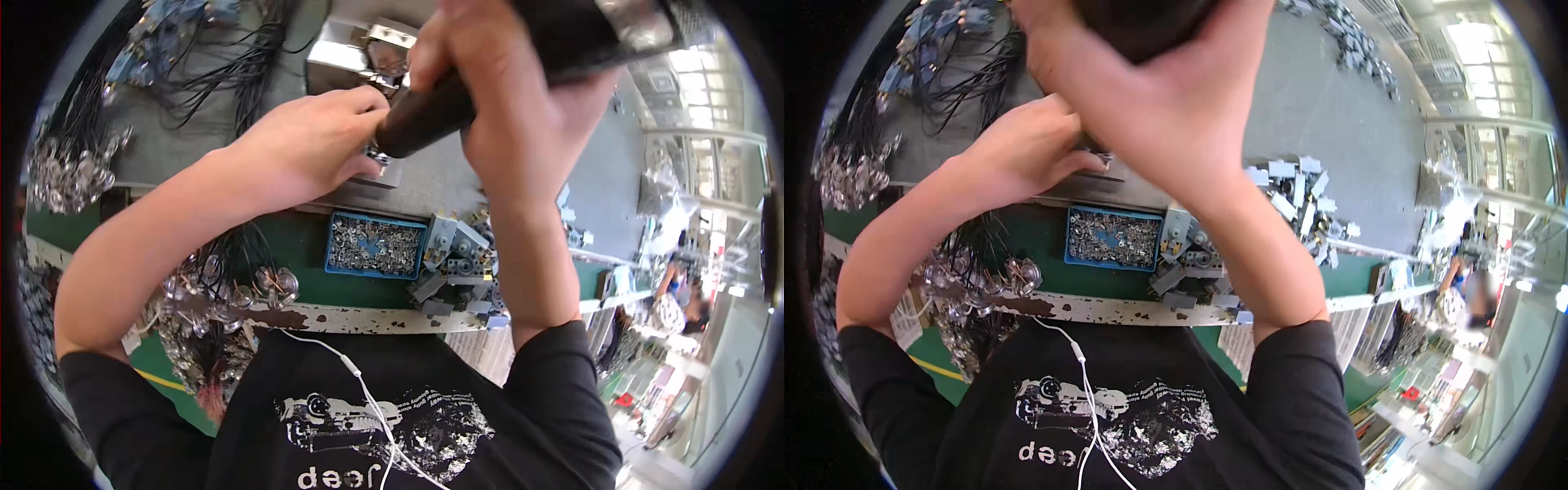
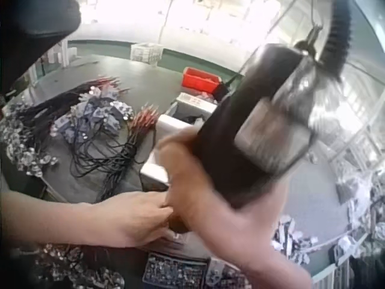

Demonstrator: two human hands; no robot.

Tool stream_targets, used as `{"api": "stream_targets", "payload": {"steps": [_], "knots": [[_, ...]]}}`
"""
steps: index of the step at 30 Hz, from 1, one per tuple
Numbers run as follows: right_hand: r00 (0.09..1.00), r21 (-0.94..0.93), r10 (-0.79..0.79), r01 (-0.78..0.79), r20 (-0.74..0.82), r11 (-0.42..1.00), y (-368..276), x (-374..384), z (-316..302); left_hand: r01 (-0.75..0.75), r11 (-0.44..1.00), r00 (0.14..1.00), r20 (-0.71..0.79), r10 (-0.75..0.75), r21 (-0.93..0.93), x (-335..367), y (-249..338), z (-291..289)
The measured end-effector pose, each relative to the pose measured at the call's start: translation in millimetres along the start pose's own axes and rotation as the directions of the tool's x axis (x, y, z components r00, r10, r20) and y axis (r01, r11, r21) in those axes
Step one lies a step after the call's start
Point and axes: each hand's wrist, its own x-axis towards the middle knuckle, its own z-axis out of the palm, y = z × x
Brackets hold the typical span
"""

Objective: The user is assembling electronic components onto circuit boards and securing them using a handheld power tool on a factory production floor.

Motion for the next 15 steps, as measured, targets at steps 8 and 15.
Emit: {"api": "stream_targets", "payload": {"steps": [8,15], "knots": [[0.830,-0.465,-0.544,0.532,0.122,0.708,2,19,-113,-0.062,0.997,0.998,0.025,0.062,0.037,-9,15,-16],[0.937,-0.928,0.201,0.217,0.285,0.305,21,-89,-155,0.463,0.872,0.558,-0.713,-0.425,-0.157,-2,-55,-98]]}}
